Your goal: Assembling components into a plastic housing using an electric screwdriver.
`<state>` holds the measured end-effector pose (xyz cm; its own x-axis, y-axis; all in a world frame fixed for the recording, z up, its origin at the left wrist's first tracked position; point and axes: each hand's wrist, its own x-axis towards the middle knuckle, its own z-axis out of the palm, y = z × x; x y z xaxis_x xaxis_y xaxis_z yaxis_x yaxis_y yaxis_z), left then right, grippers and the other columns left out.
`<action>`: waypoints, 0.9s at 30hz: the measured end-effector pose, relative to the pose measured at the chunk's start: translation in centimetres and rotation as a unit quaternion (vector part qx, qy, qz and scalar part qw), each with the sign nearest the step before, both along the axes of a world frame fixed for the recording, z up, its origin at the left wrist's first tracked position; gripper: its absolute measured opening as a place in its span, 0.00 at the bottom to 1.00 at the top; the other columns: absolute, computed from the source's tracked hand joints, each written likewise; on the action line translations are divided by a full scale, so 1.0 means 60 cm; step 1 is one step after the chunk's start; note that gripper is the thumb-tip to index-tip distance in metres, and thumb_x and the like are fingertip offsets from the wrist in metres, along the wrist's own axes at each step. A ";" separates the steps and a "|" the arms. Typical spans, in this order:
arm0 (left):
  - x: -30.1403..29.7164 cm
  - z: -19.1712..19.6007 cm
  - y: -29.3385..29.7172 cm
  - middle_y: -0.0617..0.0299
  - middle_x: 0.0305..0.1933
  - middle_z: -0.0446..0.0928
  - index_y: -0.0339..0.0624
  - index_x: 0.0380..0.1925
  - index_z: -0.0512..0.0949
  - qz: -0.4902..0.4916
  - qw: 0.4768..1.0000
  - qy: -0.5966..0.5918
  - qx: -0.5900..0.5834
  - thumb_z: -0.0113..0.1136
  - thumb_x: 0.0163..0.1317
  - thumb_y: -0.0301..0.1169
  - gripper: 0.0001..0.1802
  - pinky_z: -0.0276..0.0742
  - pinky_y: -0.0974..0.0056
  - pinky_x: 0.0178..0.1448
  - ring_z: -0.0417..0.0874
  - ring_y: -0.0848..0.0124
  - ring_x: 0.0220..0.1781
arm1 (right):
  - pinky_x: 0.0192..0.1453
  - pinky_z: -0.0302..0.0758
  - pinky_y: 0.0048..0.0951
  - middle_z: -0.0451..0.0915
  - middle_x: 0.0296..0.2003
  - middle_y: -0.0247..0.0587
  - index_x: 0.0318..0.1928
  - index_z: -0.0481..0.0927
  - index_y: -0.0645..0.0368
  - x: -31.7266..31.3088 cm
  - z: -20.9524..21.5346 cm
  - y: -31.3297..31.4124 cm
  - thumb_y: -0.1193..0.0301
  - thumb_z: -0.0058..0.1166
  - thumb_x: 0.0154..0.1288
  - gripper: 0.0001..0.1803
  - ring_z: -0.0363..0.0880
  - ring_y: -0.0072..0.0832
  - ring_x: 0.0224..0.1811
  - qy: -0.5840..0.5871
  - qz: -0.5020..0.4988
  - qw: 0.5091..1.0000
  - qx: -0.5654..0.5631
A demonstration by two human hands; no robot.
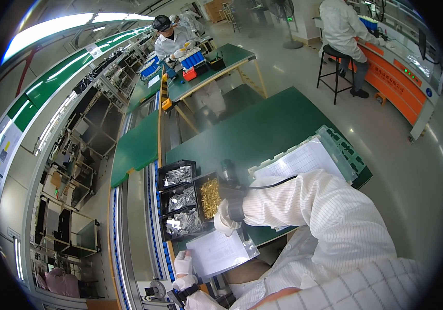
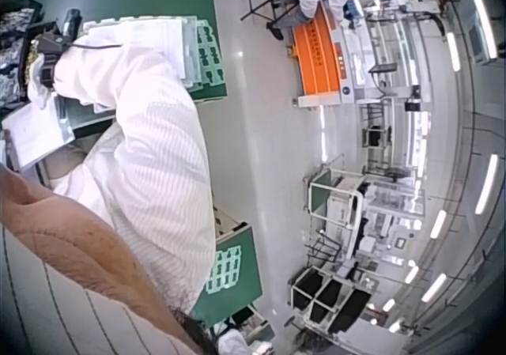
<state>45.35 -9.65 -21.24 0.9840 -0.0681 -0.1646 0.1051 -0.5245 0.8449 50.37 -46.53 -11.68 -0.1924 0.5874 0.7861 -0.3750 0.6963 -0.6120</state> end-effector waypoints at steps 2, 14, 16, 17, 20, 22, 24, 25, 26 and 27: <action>0.003 -0.007 0.004 0.62 0.27 0.80 0.38 0.37 0.79 -0.003 1.000 -0.007 0.000 0.57 0.69 0.35 0.10 0.70 0.72 0.24 0.77 0.77 0.21 | 0.45 0.73 0.41 0.77 0.30 0.47 0.37 0.80 0.71 0.000 -0.002 0.001 0.64 0.55 0.67 0.17 0.74 0.38 0.35 0.022 0.015 1.000 -0.004; 0.002 -0.008 0.004 0.63 0.28 0.80 0.38 0.36 0.79 0.001 0.999 -0.014 0.030 0.57 0.69 0.36 0.11 0.70 0.72 0.24 0.77 0.77 0.21 | 0.43 0.70 0.45 0.77 0.32 0.50 0.47 0.80 0.72 0.014 -0.037 0.018 0.54 0.52 0.68 0.28 0.73 0.40 0.37 0.044 0.068 0.997 0.011; 0.002 -0.007 0.003 0.63 0.28 0.80 0.38 0.36 0.79 0.001 1.000 -0.008 0.015 0.57 0.69 0.36 0.11 0.70 0.72 0.24 0.77 0.77 0.21 | 0.43 0.70 0.44 0.78 0.32 0.49 0.47 0.80 0.72 0.013 -0.030 0.018 0.55 0.52 0.68 0.27 0.73 0.40 0.36 0.032 0.061 0.998 0.015; 0.002 -0.007 0.003 0.63 0.28 0.80 0.38 0.37 0.79 -0.002 1.000 -0.012 0.016 0.57 0.69 0.36 0.11 0.70 0.72 0.24 0.77 0.77 0.21 | 0.44 0.71 0.44 0.78 0.32 0.48 0.46 0.80 0.71 0.012 -0.025 0.018 0.56 0.52 0.69 0.25 0.73 0.40 0.36 0.028 0.060 0.998 0.023; 0.002 -0.007 0.003 0.63 0.28 0.80 0.39 0.37 0.79 -0.005 1.000 -0.013 0.013 0.57 0.69 0.35 0.11 0.70 0.72 0.24 0.77 0.77 0.21 | 0.44 0.72 0.42 0.78 0.32 0.46 0.45 0.80 0.70 0.015 -0.012 0.010 0.59 0.52 0.70 0.21 0.73 0.38 0.36 -0.036 0.010 0.999 0.031; 0.001 -0.008 0.004 0.63 0.28 0.80 0.39 0.37 0.79 -0.004 1.000 -0.008 0.012 0.57 0.69 0.35 0.11 0.70 0.72 0.24 0.77 0.77 0.21 | 0.45 0.72 0.41 0.79 0.32 0.46 0.44 0.80 0.69 0.015 -0.008 0.009 0.61 0.52 0.70 0.20 0.74 0.38 0.36 -0.040 0.010 0.999 0.025; 0.002 -0.009 0.005 0.63 0.28 0.80 0.39 0.37 0.79 -0.004 1.000 -0.008 0.014 0.57 0.69 0.35 0.11 0.70 0.72 0.24 0.77 0.77 0.21 | 0.45 0.72 0.41 0.79 0.32 0.45 0.43 0.81 0.69 0.015 -0.007 0.008 0.62 0.52 0.70 0.18 0.74 0.38 0.37 -0.042 0.011 0.999 0.021; 0.003 -0.010 0.006 0.63 0.27 0.80 0.39 0.37 0.79 -0.005 1.000 -0.008 0.016 0.57 0.69 0.36 0.11 0.70 0.72 0.24 0.77 0.77 0.21 | 0.46 0.72 0.42 0.78 0.32 0.45 0.44 0.80 0.69 0.015 -0.007 0.009 0.62 0.52 0.69 0.19 0.74 0.38 0.37 -0.035 0.017 0.999 0.016; 0.003 -0.011 0.006 0.63 0.27 0.80 0.38 0.37 0.79 -0.007 1.000 -0.013 0.024 0.57 0.69 0.36 0.11 0.70 0.73 0.24 0.77 0.78 0.21 | 0.47 0.72 0.42 0.78 0.32 0.46 0.44 0.80 0.69 0.015 -0.008 0.009 0.61 0.53 0.69 0.20 0.74 0.38 0.37 -0.028 0.026 0.999 0.015; 0.004 -0.012 0.007 0.63 0.27 0.80 0.38 0.37 0.79 -0.006 1.000 -0.008 0.018 0.57 0.69 0.36 0.11 0.70 0.73 0.24 0.77 0.78 0.21 | 0.47 0.72 0.42 0.78 0.32 0.46 0.44 0.80 0.69 0.014 -0.010 0.010 0.61 0.53 0.69 0.20 0.74 0.38 0.37 -0.028 0.023 0.999 0.010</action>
